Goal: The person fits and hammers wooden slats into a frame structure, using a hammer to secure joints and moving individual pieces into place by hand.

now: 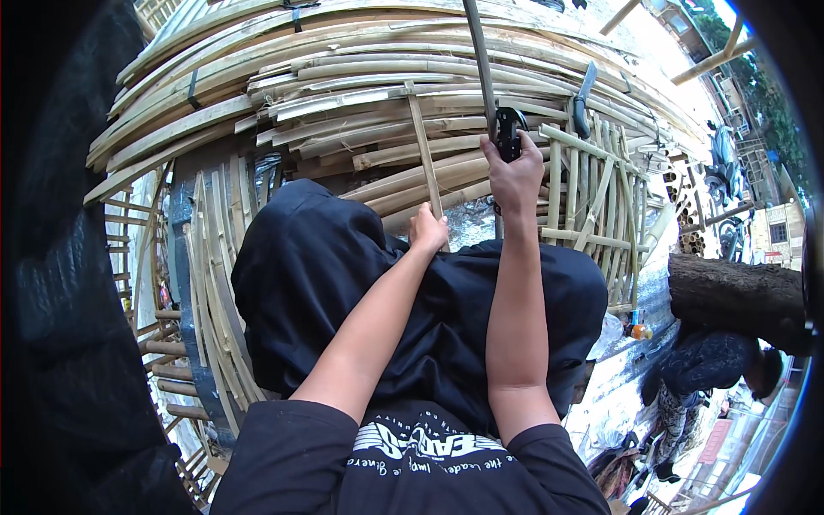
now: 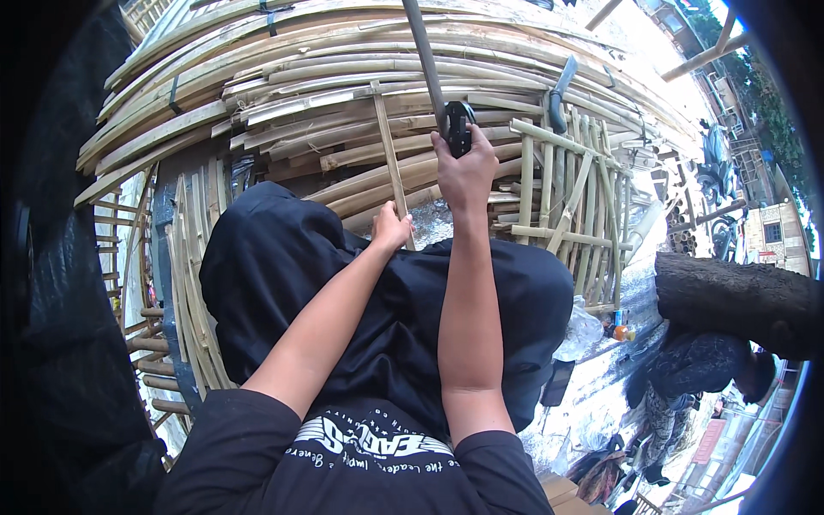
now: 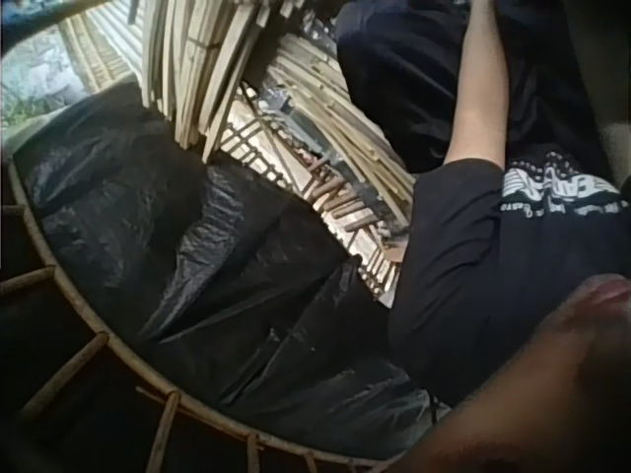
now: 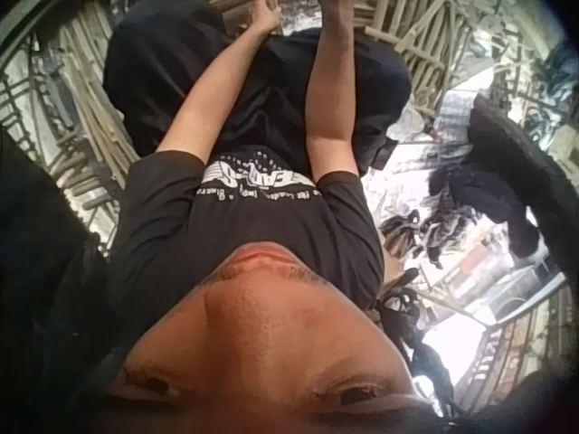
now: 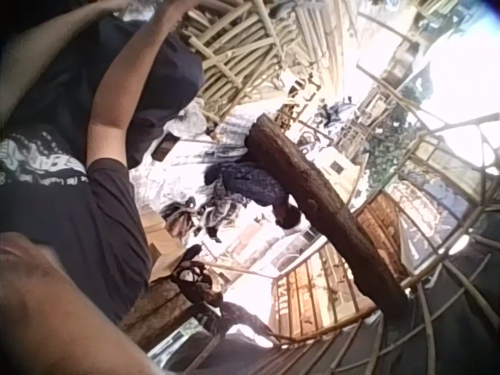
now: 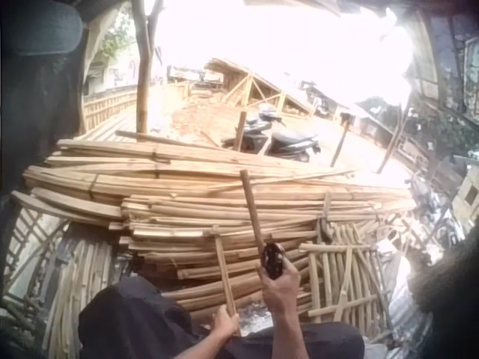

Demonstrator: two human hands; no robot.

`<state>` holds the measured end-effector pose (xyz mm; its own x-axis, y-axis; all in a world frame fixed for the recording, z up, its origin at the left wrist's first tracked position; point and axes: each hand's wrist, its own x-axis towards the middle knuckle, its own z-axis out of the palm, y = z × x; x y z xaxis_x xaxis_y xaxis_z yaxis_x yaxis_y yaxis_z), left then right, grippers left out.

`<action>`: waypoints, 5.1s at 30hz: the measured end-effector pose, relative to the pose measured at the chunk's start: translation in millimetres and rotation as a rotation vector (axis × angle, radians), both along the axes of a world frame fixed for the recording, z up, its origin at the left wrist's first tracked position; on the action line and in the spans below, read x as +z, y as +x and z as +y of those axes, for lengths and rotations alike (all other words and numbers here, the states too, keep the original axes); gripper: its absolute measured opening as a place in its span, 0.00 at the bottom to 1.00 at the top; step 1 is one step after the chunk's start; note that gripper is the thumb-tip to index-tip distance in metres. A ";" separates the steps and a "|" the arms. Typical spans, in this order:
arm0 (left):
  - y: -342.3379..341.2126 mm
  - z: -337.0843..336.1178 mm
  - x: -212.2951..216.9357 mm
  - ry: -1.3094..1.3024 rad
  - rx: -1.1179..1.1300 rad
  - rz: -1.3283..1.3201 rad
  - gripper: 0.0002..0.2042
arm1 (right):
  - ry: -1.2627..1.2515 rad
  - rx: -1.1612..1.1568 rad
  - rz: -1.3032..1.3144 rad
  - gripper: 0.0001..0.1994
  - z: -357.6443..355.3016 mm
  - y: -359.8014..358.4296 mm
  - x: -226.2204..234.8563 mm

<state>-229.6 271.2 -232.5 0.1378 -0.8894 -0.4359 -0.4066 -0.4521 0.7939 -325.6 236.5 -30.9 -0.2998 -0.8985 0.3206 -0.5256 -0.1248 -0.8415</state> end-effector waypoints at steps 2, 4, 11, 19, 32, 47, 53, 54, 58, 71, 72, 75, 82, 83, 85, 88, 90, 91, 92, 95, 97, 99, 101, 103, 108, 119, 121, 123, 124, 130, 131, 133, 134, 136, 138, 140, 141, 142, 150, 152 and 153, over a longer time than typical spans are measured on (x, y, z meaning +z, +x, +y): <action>7.3 1.0 -3.2 0.029 -0.001 -0.006 0.17 | 0.028 0.027 0.015 0.13 1.8 6.4 -4.1; 11.6 2.1 4.3 0.052 0.001 0.011 0.23 | 0.022 0.062 0.025 0.12 0.3 4.9 -11.5; 45.9 -51.1 92.6 -0.182 -0.035 -0.051 0.28 | 0.089 0.084 -0.032 0.12 -9.6 -25.4 -64.9; 132.4 -138.8 113.1 -0.419 -0.338 -0.109 0.17 | 0.097 0.128 0.139 0.13 -44.8 4.2 -50.1; 73.0 -62.1 41.2 0.106 -1.317 -0.207 0.27 | 0.168 0.017 0.343 0.17 -86.8 42.7 -34.0; 96.9 23.0 85.9 0.049 -1.380 -0.245 0.27 | 0.429 -0.148 0.446 0.20 -47.5 52.2 -94.0; 101.6 26.8 72.6 -0.033 -1.321 -0.297 0.27 | 0.481 -0.128 0.467 0.21 -45.1 66.6 -96.0; 100.4 27.1 75.4 -0.031 -1.323 -0.284 0.27 | 0.494 -0.137 0.490 0.23 -44.2 64.5 -97.0; 94.3 21.9 78.8 0.001 -1.284 -0.356 0.25 | 0.512 -0.148 0.534 0.28 -43.7 61.0 -99.9; 85.8 17.2 69.7 -0.072 -1.238 -0.492 0.18 | 0.524 -0.104 0.501 0.36 -46.1 53.7 -110.8; 85.4 16.9 73.2 -0.070 -1.239 -0.490 0.18 | 0.532 -0.108 0.498 0.36 -45.1 53.5 -109.6; 83.5 16.0 78.6 -0.051 -1.241 -0.509 0.18 | 0.508 -0.121 0.502 0.29 -40.8 56.1 -106.4; 85.1 15.8 70.0 -0.080 -1.230 -0.510 0.17 | 0.436 -0.117 0.532 0.21 -39.6 61.3 -103.7; 85.4 15.9 67.8 -0.090 -1.221 -0.505 0.17 | 0.437 -0.116 0.530 0.21 -40.3 61.6 -104.5; 84.2 16.6 70.9 -0.094 -1.219 -0.510 0.16 | 0.465 -0.117 0.545 0.22 -42.6 59.2 -105.6; 84.9 15.2 72.1 -0.094 -1.228 -0.513 0.16 | 0.439 -0.127 0.550 0.23 -43.5 58.5 -107.6; 85.3 14.7 71.2 -0.090 -1.241 -0.513 0.16 | 0.458 -0.115 0.557 0.24 -44.4 58.8 -105.8; 85.2 14.6 70.5 -0.098 -1.229 -0.508 0.16 | 0.476 -0.102 0.565 0.24 -44.9 59.1 -104.7; 85.1 14.4 69.9 -0.106 -1.217 -0.503 0.16 | 0.477 -0.102 0.564 0.24 -46.1 59.1 -106.0; 81.7 14.0 71.9 -0.086 -1.232 -0.502 0.16 | 0.477 -0.122 0.567 0.26 -48.2 55.0 -110.8; 82.3 14.0 75.8 -0.087 -1.246 -0.505 0.16 | 0.507 -0.110 0.534 0.27 -48.0 55.8 -109.5; 83.4 13.9 74.0 -0.089 -1.255 -0.512 0.16 | 0.510 -0.107 0.540 0.27 -47.2 59.3 -107.3; 85.4 13.9 67.7 -0.145 -1.280 -0.541 0.19 | 0.510 -0.100 0.544 0.26 -47.5 63.2 -102.1; 81.2 14.2 69.5 -0.121 -1.288 -0.538 0.17 | 0.553 -0.074 0.546 0.26 -46.5 62.4 -96.4; 79.8 37.6 33.2 -0.484 -1.198 -0.528 0.17 | 0.416 -0.116 0.523 0.25 -52.1 53.2 -96.9; 76.7 38.0 59.2 -0.146 -1.430 -0.239 0.13 | 0.490 -0.104 0.518 0.26 -35.5 63.4 -93.6; 79.9 38.0 43.0 -0.158 -1.366 -0.220 0.14 | 0.460 -0.106 0.508 0.18 -33.8 77.7 -90.6; 78.8 35.6 38.4 -0.169 -1.311 -0.184 0.15 | 0.472 -0.096 0.521 0.18 -36.1 77.9 -92.7; 77.0 36.5 51.2 -0.120 -1.367 -0.221 0.18 | 0.477 -0.097 0.526 0.18 -35.5 73.3 -95.0; 75.0 35.5 55.0 -0.074 -1.440 -0.300 0.22 | 0.519 -0.086 0.544 0.17 -38.9 72.2 -100.7; 75.1 34.6 53.4 -0.068 -1.429 -0.300 0.21 | 0.525 -0.086 0.544 0.17 -39.8 72.6 -101.0; 75.4 33.3 58.7 -0.062 -1.428 -0.295 0.21 | 0.533 -0.088 0.531 0.17 -41.6 71.0 -100.4; 75.6 32.9 61.4 -0.057 -1.427 -0.262 0.21 | 0.522 -0.101 0.524 0.17 -41.4 70.5 -100.6; 76.3 32.1 65.6 -0.045 -1.424 -0.228 0.21 | 0.514 -0.095 0.531 0.17 -42.9 71.4 -100.1; 75.0 30.6 68.2 -0.036 -1.459 -0.263 0.22 | 0.494 -0.088 0.553 0.18 -44.0 71.2 -101.1; 75.1 30.1 69.1 -0.035 -1.442 -0.259 0.22 | 0.471 -0.091 0.567 0.19 -44.0 70.0 -103.9; 75.2 29.7 68.3 -0.040 -1.426 -0.258 0.22 | 0.443 -0.096 0.581 0.19 -44.2 69.8 -104.9; 74.6 29.0 64.9 -0.036 -1.425 -0.256 0.22 | 0.449 -0.093 0.578 0.19 -45.1 69.6 -105.6; 72.8 28.4 56.5 -0.086 -1.427 -0.261 0.20 | 0.434 -0.105 0.547 0.20 -46.2 62.1 -112.4; 72.7 27.8 51.3 -0.084 -1.427 -0.255 0.20 | 0.443 -0.098 0.550 0.20 -44.1 67.9 -109.4; 72.2 27.4 49.5 -0.087 -1.426 -0.251 0.20 | 0.444 -0.098 0.549 0.20 -44.1 68.7 -108.4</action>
<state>-157.5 298.6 -183.0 -0.8069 -0.3545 -0.4724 -0.5906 0.4932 0.6387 -256.9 192.4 -139.3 -0.2860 -0.9564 0.0584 -0.8794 0.2378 -0.4125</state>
